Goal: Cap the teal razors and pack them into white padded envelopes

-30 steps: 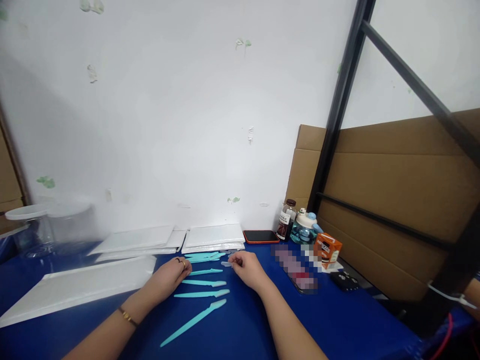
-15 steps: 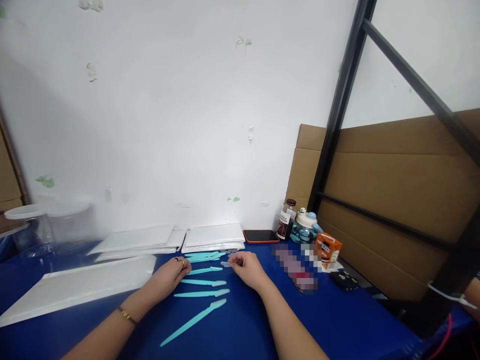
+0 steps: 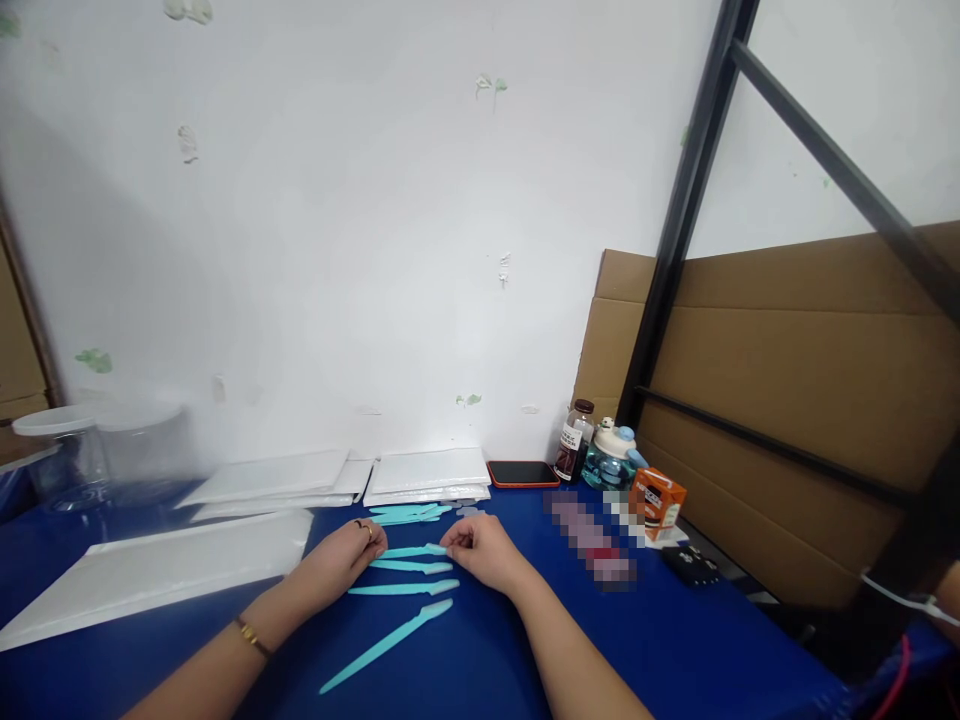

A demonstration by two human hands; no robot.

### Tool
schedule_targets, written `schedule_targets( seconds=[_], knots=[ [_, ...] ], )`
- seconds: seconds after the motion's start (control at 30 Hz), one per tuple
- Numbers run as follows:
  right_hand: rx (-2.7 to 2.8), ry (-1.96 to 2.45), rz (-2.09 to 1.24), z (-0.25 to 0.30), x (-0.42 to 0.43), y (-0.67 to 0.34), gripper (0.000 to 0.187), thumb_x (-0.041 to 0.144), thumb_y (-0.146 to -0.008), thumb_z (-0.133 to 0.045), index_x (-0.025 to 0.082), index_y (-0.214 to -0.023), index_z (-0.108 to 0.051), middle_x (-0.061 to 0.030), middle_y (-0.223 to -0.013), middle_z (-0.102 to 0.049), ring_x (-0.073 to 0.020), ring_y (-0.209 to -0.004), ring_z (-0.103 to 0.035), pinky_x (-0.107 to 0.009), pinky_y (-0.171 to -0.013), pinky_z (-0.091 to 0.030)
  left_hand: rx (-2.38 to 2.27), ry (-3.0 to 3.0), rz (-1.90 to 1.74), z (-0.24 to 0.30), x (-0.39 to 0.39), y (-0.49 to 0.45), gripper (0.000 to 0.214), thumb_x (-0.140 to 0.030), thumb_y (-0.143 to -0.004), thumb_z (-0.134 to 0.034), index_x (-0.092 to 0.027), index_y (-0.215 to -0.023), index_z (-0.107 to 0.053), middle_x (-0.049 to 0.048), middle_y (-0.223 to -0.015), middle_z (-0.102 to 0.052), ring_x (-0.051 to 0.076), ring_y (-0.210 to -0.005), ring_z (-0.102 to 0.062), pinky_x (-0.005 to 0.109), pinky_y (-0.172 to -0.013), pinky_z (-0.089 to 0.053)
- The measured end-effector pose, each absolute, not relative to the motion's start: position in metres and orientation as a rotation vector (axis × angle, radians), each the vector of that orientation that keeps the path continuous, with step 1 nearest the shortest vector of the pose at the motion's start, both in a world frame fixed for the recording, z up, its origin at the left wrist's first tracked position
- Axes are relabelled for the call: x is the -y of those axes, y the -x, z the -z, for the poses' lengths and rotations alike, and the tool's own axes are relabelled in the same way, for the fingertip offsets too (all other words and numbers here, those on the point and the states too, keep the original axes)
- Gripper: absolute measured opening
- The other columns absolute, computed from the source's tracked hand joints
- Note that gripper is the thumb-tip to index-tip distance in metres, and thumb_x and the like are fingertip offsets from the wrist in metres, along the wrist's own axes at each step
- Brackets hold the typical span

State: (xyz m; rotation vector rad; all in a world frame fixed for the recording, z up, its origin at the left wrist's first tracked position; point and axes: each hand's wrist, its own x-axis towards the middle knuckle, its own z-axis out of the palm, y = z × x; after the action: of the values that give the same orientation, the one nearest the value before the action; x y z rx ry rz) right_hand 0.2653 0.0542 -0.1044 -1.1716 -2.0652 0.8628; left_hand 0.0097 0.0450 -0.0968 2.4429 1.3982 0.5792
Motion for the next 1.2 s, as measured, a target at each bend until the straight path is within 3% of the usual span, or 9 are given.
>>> schedule_targets(
  seconds=[0.13,0.27,0.37,0.5,0.63,0.93,1.2],
  knots=[
    [2.094,1.158,-0.852,0.104,-0.059,-0.277,0.019,0.022,-0.074,-0.055,0.018,-0.084,-0.071,-0.0034,-0.071,-0.067,-0.0153,-0.061,-0.058,-0.024,-0.056,-0.042,-1.381,-2.482,-0.572,0.097,-0.047,-0.008,0.024,-0.027,-0.086,-0.037,-0.021,-0.081,-0.06,0.0022,-0.084,-0.062,0.015,-0.08,-0.055,0.025,-0.074,-0.041],
    [2.023,1.311,-0.406,0.096,-0.067,-0.3,0.023,0.017,-0.075,-0.05,0.018,-0.085,-0.07,-0.005,-0.081,-0.066,-0.0167,-0.069,-0.058,-0.027,-0.066,-0.044,-1.577,-2.524,-0.673,0.103,-0.058,0.001,0.028,-0.03,-0.086,-0.042,-0.023,-0.107,-0.058,0.0051,-0.11,-0.058,0.02,-0.103,-0.049,0.031,-0.088,-0.038],
    [2.081,1.361,-0.307,0.094,-0.07,-0.31,0.028,0.012,-0.073,-0.049,0.02,-0.091,-0.069,-0.0053,-0.089,-0.062,-0.016,-0.073,-0.057,-0.027,-0.07,-0.044,-1.69,-2.539,-0.614,0.108,-0.063,0.006,0.033,-0.029,-0.086,-0.041,-0.026,-0.116,-0.055,0.0047,-0.116,-0.056,0.02,-0.108,-0.046,0.033,-0.091,-0.037],
    [2.244,1.365,-0.298,0.099,-0.07,-0.304,0.026,0.013,-0.073,-0.052,0.021,-0.092,-0.068,-0.0048,-0.094,-0.06,-0.0173,-0.084,-0.056,-0.026,-0.076,-0.043,-1.738,-2.546,-0.544,0.105,-0.061,0.005,0.027,-0.028,-0.086,-0.042,-0.027,-0.108,-0.059,0.0031,-0.11,-0.059,0.019,-0.105,-0.049,0.031,-0.088,-0.037],
    [2.327,1.427,-0.15,0.103,-0.069,-0.291,0.019,0.014,-0.078,-0.047,0.018,-0.085,-0.064,-0.0055,-0.087,-0.06,-0.0171,-0.08,-0.056,-0.025,-0.071,-0.042,-1.767,-2.559,-0.506,0.095,-0.056,0.002,0.02,-0.027,-0.086,-0.043,-0.025,-0.091,-0.062,0.0018,-0.098,-0.063,0.017,-0.096,-0.055,0.027,-0.08,-0.037],
    [2.414,1.435,0.19,0.108,-0.064,-0.269,0.019,0.013,-0.081,-0.042,0.018,-0.08,-0.06,-0.0091,-0.084,-0.059,-0.0202,-0.082,-0.055,-0.027,-0.071,-0.041,-1.799,-2.66,-0.48,0.086,-0.052,-0.003,0.034,-0.029,-0.092,-0.03,-0.019,-0.082,-0.062,0.0062,-0.084,-0.064,0.019,-0.083,-0.058,0.03,-0.073,-0.036],
    [2.155,1.233,-0.319,0.103,-0.061,-0.273,0.013,0.022,-0.084,-0.043,0.019,-0.081,-0.055,-0.001,-0.074,-0.057,-0.0137,-0.066,-0.051,-0.022,-0.061,-0.038,-1.737,-2.662,-0.629,0.086,-0.051,-0.002,0.033,-0.028,-0.092,-0.028,-0.019,-0.083,-0.058,0.0052,-0.085,-0.061,0.017,-0.08,-0.057,0.028,-0.071,-0.037]
  ],
)
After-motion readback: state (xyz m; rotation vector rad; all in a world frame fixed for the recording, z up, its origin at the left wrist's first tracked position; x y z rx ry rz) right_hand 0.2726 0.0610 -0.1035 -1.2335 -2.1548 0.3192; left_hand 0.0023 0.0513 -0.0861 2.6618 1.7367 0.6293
